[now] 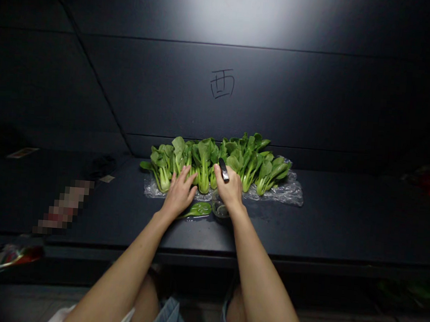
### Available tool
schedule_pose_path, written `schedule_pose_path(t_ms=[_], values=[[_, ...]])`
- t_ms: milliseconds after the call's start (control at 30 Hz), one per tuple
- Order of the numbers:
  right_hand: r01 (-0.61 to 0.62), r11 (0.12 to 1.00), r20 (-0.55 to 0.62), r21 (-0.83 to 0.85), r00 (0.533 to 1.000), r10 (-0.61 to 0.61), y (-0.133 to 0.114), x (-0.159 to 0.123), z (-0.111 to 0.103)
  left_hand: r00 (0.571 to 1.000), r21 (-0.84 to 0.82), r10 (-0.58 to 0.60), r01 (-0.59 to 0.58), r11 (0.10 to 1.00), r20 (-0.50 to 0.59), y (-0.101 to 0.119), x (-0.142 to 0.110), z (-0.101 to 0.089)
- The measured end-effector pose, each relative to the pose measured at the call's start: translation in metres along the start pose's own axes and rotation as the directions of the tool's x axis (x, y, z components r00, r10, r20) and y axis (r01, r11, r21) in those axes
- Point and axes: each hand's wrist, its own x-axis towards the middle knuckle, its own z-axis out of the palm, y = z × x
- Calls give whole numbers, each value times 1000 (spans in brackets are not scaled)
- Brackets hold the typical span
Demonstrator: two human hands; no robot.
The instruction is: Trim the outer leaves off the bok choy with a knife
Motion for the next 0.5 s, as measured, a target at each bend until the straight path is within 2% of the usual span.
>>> schedule_pose_path(t_ms=[500], values=[[1,1000,25,14,1000,-1,-5,1,5,1000,14,6,-6,1000,2,-3,-2,-2]])
